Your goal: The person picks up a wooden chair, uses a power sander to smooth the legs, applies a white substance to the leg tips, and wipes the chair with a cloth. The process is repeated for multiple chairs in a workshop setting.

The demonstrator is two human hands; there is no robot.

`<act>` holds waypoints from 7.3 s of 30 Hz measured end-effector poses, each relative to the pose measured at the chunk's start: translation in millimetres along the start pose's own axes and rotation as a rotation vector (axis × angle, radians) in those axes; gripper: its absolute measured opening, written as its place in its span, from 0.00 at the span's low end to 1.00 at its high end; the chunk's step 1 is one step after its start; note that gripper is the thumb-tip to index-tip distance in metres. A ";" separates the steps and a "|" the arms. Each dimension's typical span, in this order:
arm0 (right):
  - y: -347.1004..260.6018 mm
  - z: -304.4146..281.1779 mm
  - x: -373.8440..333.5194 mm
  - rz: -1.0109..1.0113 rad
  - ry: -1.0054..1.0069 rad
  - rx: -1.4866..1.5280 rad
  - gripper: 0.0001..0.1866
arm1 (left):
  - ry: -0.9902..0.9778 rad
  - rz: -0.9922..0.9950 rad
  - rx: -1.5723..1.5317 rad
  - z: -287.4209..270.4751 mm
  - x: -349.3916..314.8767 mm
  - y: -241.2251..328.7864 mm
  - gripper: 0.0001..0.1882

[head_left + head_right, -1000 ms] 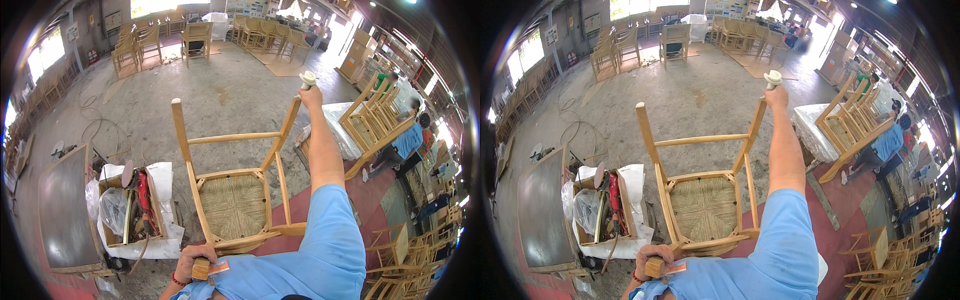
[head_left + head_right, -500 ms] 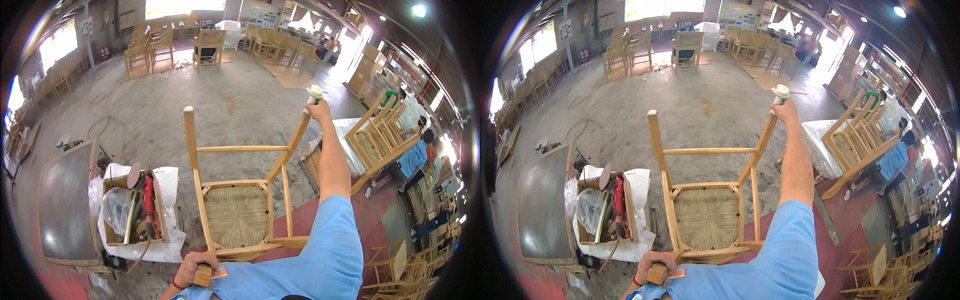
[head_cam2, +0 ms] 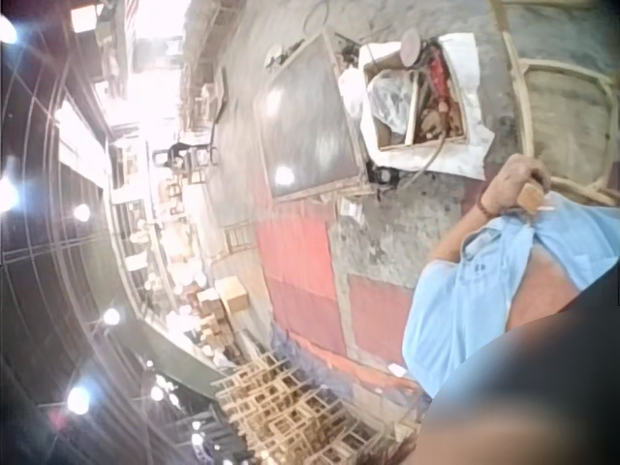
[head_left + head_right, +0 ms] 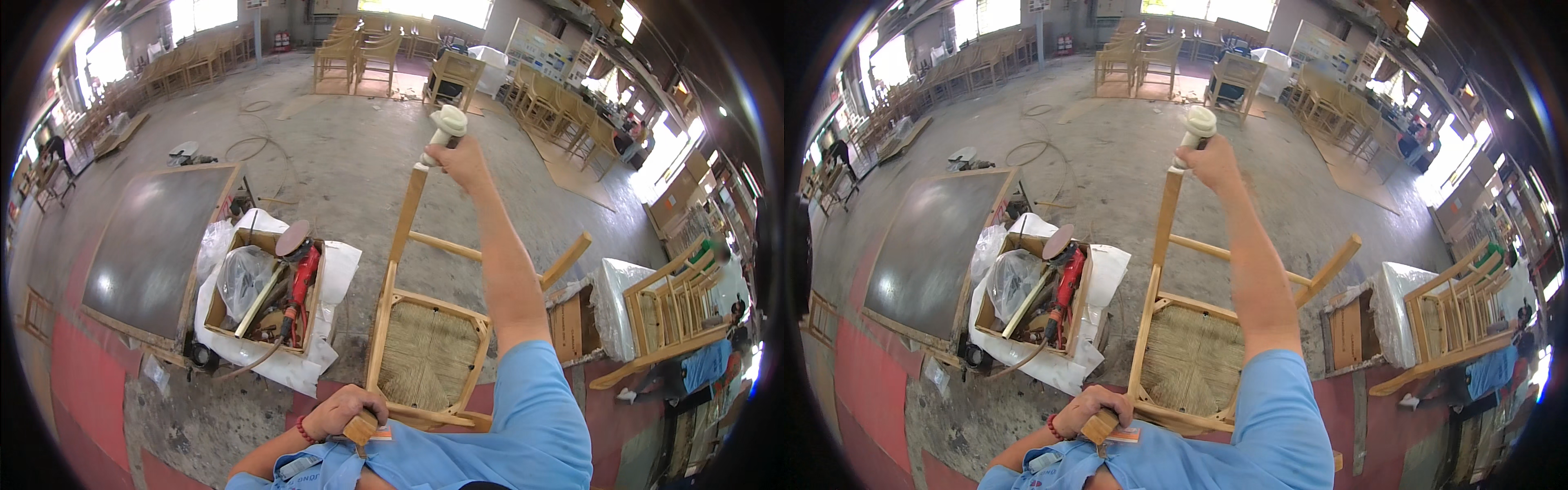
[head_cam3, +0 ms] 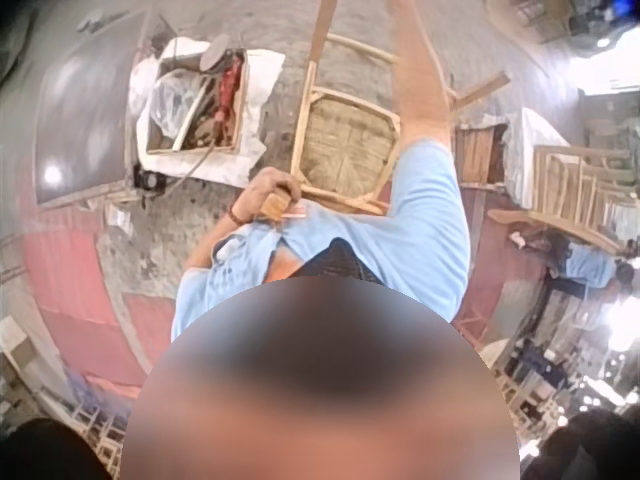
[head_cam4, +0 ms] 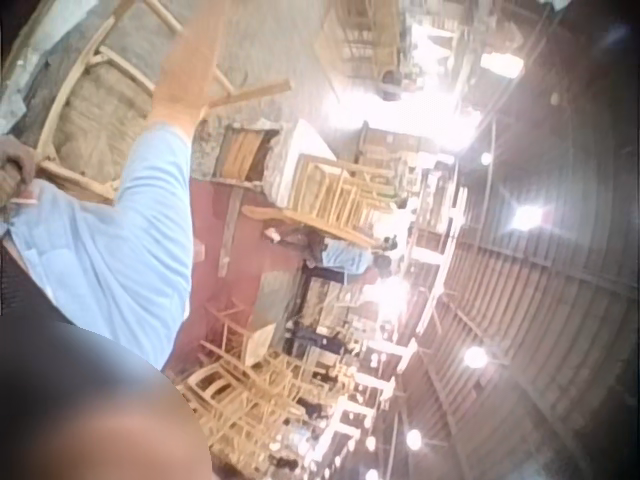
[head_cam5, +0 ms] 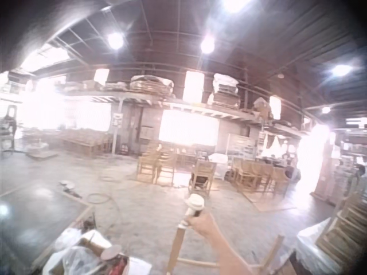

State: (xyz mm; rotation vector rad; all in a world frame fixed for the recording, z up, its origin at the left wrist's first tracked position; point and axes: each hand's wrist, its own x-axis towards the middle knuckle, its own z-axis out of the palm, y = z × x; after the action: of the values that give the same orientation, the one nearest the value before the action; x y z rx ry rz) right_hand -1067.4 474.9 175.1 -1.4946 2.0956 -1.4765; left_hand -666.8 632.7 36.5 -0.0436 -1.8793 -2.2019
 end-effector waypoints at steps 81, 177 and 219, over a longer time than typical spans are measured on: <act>5.5 -5.6 -525.5 0.620 0.297 0.220 0.20 | 1.492 -1.076 0.880 -260.0 -346.2 -125.1 0.41; 64.6 133.2 -670.3 1.297 -0.652 0.010 0.20 | 1.631 -0.651 0.774 -218.8 -364.5 -163.7 0.17; -95.6 565.3 -423.8 0.842 -0.841 0.299 0.21 | 0.547 -0.795 1.041 -301.2 -386.5 -134.1 0.19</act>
State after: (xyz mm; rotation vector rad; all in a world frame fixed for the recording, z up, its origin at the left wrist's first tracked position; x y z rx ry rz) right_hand -453.7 465.2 -187.7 -0.7279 1.5431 -0.6260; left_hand -278.6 421.7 -214.4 1.4961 -2.6107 -0.9931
